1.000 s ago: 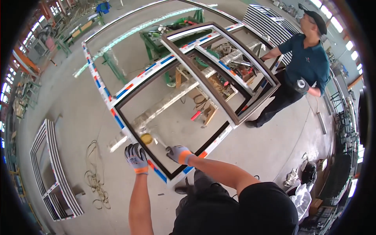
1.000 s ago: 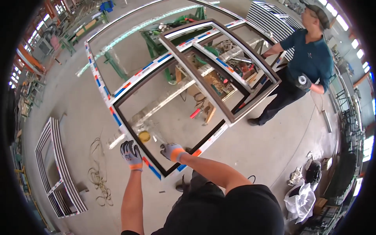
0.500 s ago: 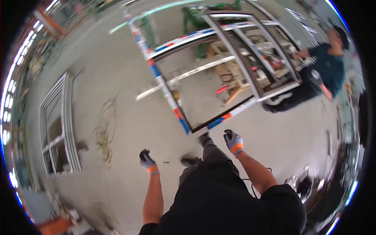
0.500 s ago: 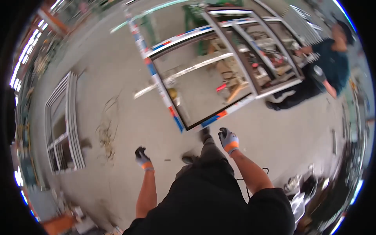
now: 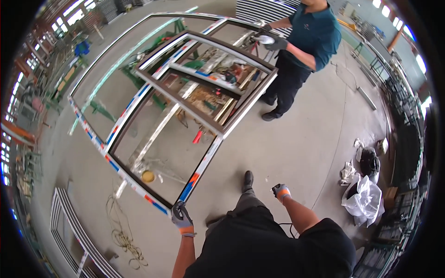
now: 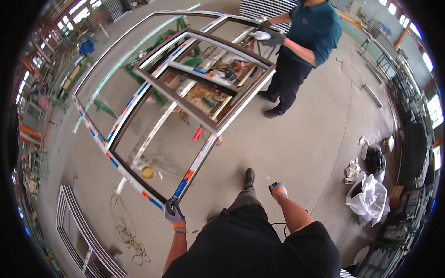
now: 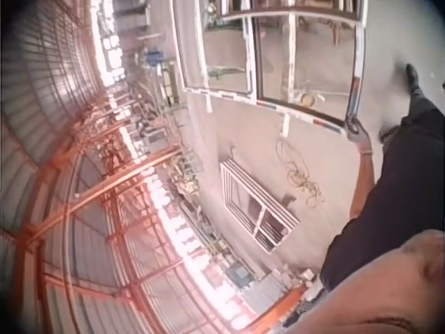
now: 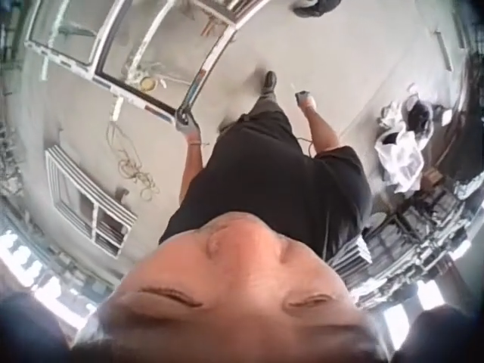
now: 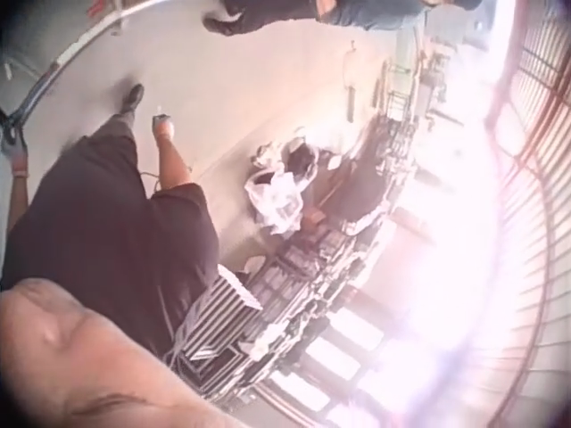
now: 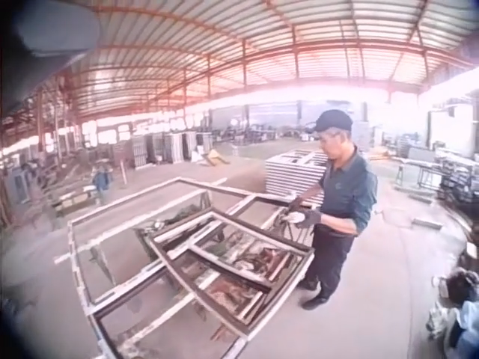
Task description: Assembling and securing window frame components using tools like a drill and caulking gun.
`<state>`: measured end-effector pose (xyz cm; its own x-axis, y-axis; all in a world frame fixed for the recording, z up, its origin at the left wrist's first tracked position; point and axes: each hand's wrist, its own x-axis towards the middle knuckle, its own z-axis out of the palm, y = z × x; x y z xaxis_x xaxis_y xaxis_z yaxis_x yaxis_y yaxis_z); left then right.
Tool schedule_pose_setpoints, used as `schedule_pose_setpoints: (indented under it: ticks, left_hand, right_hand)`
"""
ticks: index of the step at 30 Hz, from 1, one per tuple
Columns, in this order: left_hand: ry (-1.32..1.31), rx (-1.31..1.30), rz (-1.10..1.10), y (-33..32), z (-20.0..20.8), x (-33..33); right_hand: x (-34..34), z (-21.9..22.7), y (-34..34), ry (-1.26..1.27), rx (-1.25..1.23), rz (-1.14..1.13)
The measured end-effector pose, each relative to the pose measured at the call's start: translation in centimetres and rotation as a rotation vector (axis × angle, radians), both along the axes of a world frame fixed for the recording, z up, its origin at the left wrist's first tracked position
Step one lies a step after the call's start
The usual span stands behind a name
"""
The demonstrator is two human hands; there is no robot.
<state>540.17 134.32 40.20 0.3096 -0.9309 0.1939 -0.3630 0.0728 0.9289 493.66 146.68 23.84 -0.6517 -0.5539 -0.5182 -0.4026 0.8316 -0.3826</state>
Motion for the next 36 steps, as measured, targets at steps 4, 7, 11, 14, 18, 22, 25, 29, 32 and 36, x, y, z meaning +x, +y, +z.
schedule_pose_setpoints:
  ticks: [4, 7, 11, 14, 18, 22, 25, 29, 32, 36]
  left_hand:
    - [-0.007, 0.130, -0.201, -3.8, -1.1, -9.3]
    - [-0.050, 0.217, -0.383, -7.1, -3.5, -15.5]
    - [-0.074, 0.412, -0.520, -11.2, -3.7, -22.2]
    - [-0.179, 0.475, -0.565, -13.1, -6.3, -23.2]
    - [-0.503, 0.540, -0.688, -16.2, -5.8, -25.5]
    - [-0.589, 0.702, -0.621, -17.6, -10.1, -25.1]
    - [-0.342, 0.824, -0.490, -18.2, -13.7, -24.4]
    - [0.005, 1.055, -0.346, -17.6, -15.1, -24.6]
    - [0.226, 1.126, -0.182, -17.4, -15.4, -25.5]
    - [0.401, 0.999, -0.025, -17.9, -16.7, -27.5]
  right_hand:
    - [-7.6, -2.0, -0.3, -0.048, -0.099, -0.009]
    - [-13.5, -0.2, -3.4, -0.153, -0.137, -0.113]
    - [-18.8, 2.6, -9.8, -0.139, -0.227, -0.096]
    - [-19.4, 7.6, -17.1, -0.046, -0.250, 0.057]
    - [-18.3, 12.3, -25.2, -0.063, -0.263, 0.178]
    - [-17.9, 14.9, -30.8, -0.088, -0.262, 0.296]
    - [-19.8, 14.8, -34.1, -0.112, -0.249, 0.244]
    - [-24.2, 12.8, -37.3, -0.232, -0.370, 0.075]
    - [-27.8, 11.5, -40.0, -0.448, -0.466, -0.101]
    - [-33.0, 8.1, -43.3, -0.361, -0.615, -0.011]
